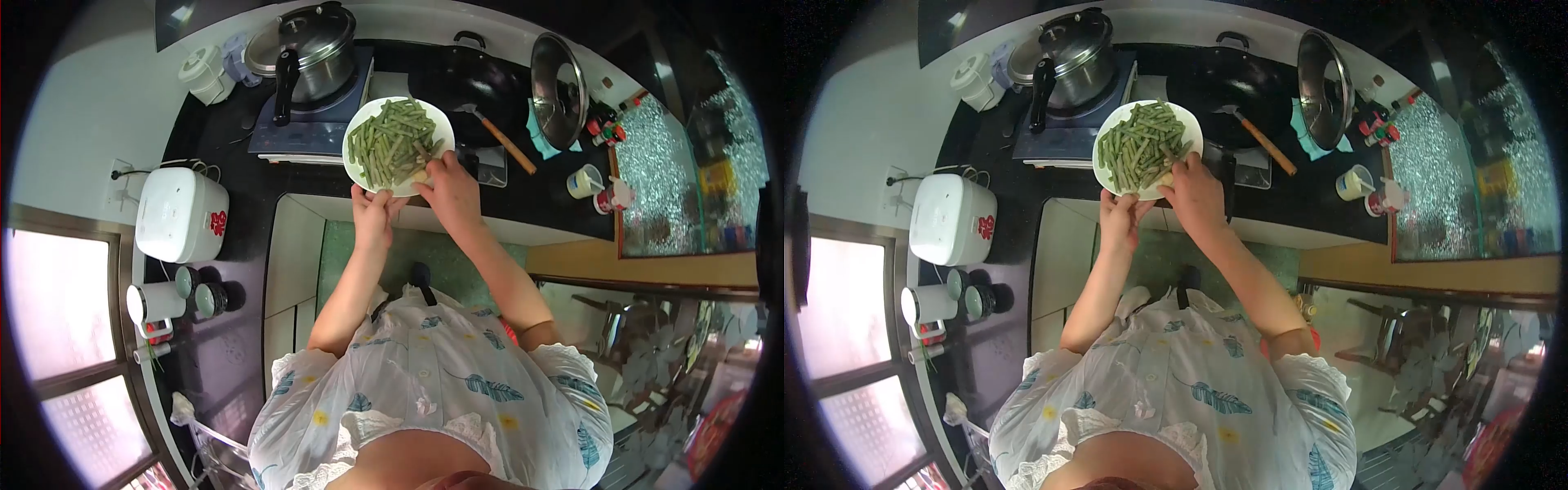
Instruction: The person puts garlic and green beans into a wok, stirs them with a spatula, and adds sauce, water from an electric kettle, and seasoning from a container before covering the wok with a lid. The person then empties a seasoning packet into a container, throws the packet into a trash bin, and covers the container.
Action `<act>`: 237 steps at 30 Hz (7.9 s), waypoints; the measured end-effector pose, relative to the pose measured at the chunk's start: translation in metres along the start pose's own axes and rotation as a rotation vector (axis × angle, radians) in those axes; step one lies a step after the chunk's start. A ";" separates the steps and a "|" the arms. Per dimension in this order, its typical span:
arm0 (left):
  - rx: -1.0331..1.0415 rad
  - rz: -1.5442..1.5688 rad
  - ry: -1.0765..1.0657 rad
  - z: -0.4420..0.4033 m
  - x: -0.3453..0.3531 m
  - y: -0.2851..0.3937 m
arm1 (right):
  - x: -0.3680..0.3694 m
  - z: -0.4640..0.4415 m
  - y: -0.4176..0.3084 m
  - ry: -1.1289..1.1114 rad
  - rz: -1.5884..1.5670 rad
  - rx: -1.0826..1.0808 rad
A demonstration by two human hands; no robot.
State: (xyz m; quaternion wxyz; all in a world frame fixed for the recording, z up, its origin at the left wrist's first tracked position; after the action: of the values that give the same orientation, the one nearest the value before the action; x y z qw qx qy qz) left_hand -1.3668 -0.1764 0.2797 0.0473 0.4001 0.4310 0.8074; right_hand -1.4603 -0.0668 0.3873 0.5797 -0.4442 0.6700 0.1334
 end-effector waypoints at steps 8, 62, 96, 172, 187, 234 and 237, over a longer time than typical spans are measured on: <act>0.114 -0.015 0.145 -0.028 0.034 -0.016 | 0.036 -0.056 0.048 -0.030 -0.003 0.051; 0.057 -0.020 0.065 -0.094 0.036 -0.030 | 0.051 -0.125 0.071 -0.106 0.031 -0.289; 0.056 -0.004 0.044 -0.103 0.041 -0.030 | 0.050 -0.111 0.097 -0.287 -0.344 -0.080; 0.002 -0.117 0.035 0.012 -0.063 0.032 | 0.035 -0.053 0.275 -0.178 0.155 0.417; -0.029 -0.073 0.006 0.020 -0.067 0.041 | -0.008 -0.035 0.206 -0.118 0.542 0.261; -0.074 -0.084 -0.028 0.018 -0.071 0.053 | 0.039 -0.027 0.255 -0.030 0.212 0.616; -0.070 -0.078 -0.046 0.019 -0.066 0.056 | 0.043 -0.020 0.253 0.009 0.308 0.533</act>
State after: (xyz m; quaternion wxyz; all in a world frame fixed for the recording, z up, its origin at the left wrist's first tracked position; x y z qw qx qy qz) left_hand -1.2942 -0.2262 0.2872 0.1026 0.3996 0.4166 0.8101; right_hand -1.6603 0.0446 0.2691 0.6458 -0.1702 0.7433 0.0373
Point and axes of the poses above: each hand's wrist, its own z-axis away from the middle knuckle, its own x-axis out of the palm, y = z × x, the point moved 8 cm from there along -z, towards the middle knuckle, and after that the axes turned 1 degree about z, right-handed, at the moved point
